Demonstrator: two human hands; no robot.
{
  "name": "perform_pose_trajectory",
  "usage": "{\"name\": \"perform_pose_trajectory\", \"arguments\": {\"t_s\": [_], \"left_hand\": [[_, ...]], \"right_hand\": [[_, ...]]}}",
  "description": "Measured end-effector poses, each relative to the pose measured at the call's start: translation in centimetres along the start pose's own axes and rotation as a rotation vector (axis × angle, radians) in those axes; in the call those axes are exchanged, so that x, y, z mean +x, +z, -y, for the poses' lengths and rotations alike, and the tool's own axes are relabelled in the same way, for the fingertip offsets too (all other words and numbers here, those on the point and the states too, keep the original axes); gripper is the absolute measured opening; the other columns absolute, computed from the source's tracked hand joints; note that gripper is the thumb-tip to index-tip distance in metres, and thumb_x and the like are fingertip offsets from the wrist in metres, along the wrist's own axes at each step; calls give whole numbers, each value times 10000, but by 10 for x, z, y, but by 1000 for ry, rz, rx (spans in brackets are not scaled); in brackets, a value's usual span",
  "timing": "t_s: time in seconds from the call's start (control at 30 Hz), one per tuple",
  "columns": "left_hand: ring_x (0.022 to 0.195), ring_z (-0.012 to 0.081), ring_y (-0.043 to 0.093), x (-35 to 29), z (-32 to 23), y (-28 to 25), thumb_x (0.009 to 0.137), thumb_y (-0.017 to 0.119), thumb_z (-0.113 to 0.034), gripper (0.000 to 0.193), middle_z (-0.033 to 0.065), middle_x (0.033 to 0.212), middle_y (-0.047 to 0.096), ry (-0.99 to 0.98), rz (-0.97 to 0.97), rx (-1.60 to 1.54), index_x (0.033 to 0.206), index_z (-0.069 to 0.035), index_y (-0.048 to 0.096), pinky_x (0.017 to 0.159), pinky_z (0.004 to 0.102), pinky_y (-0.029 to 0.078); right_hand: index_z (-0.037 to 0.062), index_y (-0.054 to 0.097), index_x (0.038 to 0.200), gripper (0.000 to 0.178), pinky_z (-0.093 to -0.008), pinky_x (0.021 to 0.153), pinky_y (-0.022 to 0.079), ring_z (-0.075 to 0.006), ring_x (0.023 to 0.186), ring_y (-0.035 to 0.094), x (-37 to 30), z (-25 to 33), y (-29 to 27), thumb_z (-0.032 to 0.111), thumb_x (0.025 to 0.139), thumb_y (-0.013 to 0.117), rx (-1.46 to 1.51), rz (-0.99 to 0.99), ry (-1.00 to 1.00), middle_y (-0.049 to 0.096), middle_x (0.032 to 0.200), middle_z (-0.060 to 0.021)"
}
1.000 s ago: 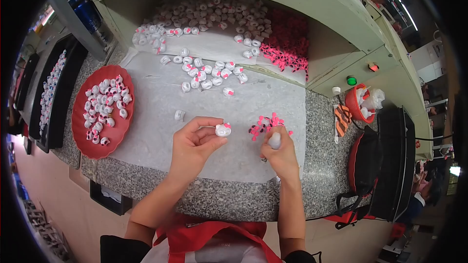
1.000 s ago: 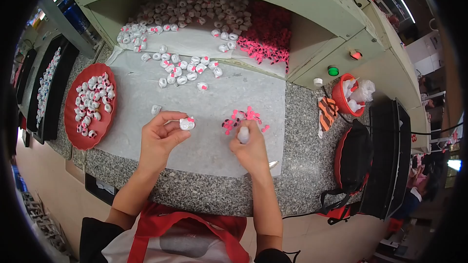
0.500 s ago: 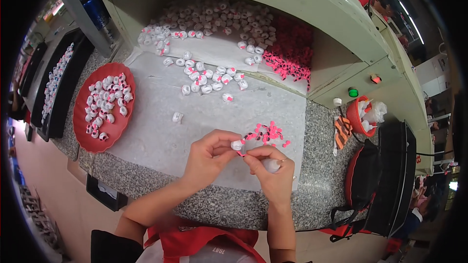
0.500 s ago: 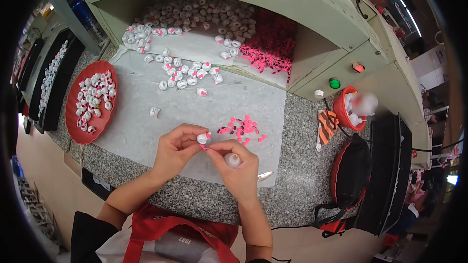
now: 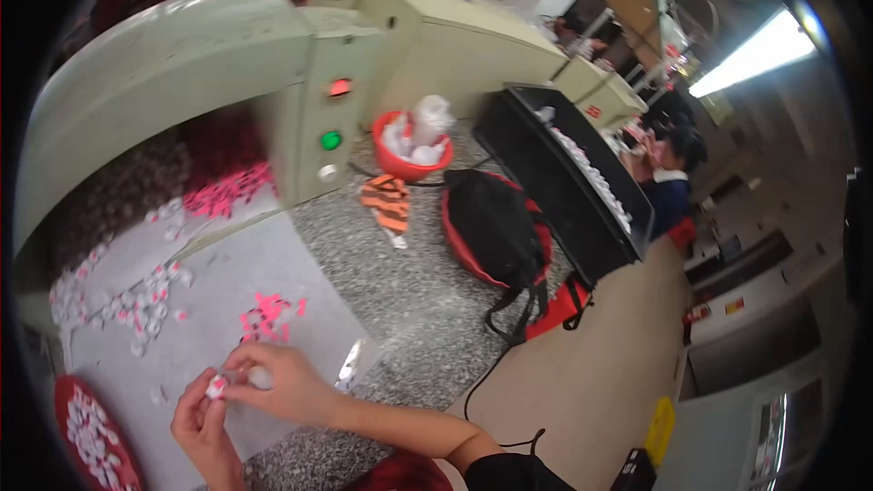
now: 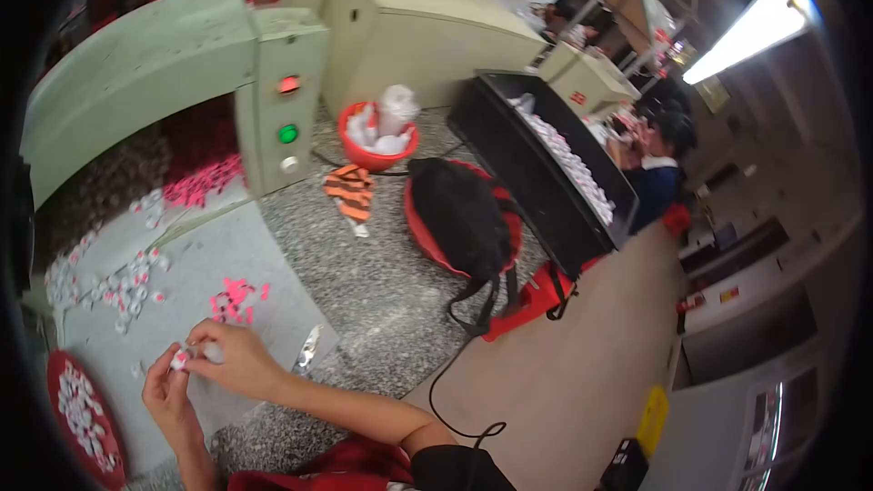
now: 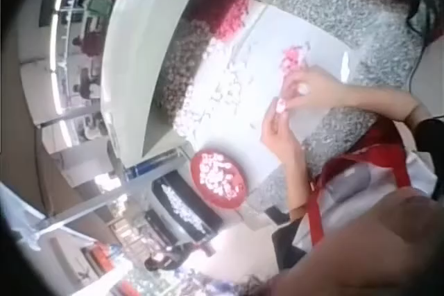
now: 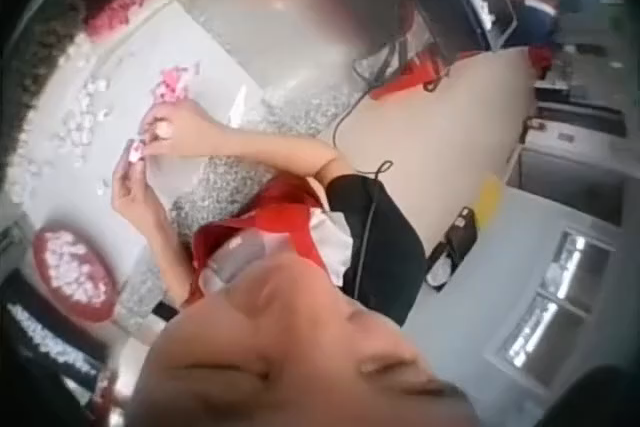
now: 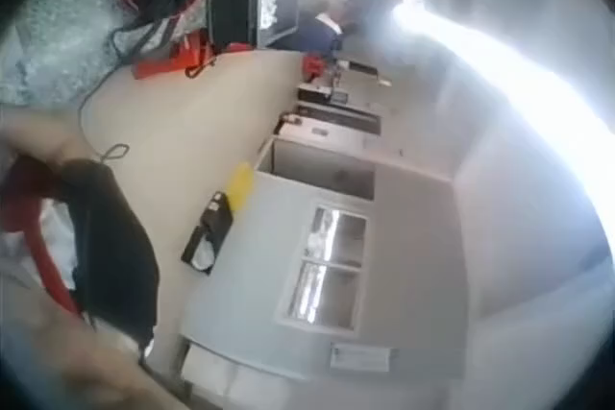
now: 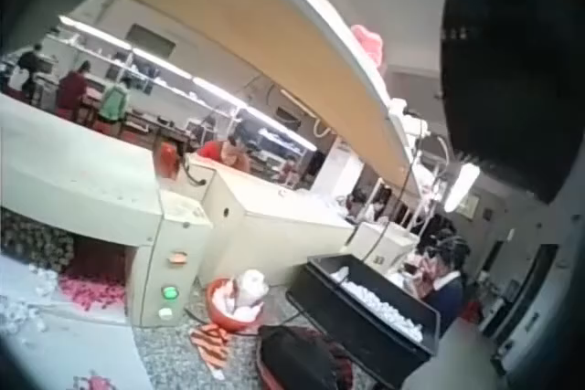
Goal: Attaching small pink bows to white plastic toy heads using glue.
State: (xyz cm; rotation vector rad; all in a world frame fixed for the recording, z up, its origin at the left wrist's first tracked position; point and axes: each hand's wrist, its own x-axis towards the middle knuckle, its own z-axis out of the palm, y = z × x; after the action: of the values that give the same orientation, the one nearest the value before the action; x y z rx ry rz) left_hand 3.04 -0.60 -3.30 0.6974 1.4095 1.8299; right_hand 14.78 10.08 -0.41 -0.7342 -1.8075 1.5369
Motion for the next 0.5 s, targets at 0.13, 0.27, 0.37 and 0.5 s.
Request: {"name": "perform_pose_trajectory", "arguments": {"t_s": [0.13,0.27,0.37,0.5], "left_hand": [[989,183,527,0,5,8,803,509,0,307,138,1098,529,-33,26,-60,1100,76,489,872,278,408],[1000,179,522,2,5,12,808,503,-7,315,139,1100,528,-23,83,-35,1113,67,483,880,284,405],[990,174,525,2,4,12,810,504,-16,316,139,1107,524,-28,85,5,1115,64,483,880,283,405],[969,171,531,2,3,15,813,508,-34,316,138,1106,525,-7,89,35,1111,68,485,876,281,407]], "right_hand": [[14,585,784,211,-296,631,442,-222,686,586,-6,-6,-4,171,667,662,40,-27,-5,591,703,-105],[14,588,783,228,-300,599,433,-222,659,583,-5,-10,-12,185,649,659,43,8,31,593,690,-103],[12,582,763,232,-300,572,427,-209,622,575,-1,-7,-19,184,632,666,78,74,59,587,659,-100],[6,570,728,229,-297,545,421,-178,582,558,-2,-13,-5,168,607,677,29,-27,-26,572,612,-81]]}}
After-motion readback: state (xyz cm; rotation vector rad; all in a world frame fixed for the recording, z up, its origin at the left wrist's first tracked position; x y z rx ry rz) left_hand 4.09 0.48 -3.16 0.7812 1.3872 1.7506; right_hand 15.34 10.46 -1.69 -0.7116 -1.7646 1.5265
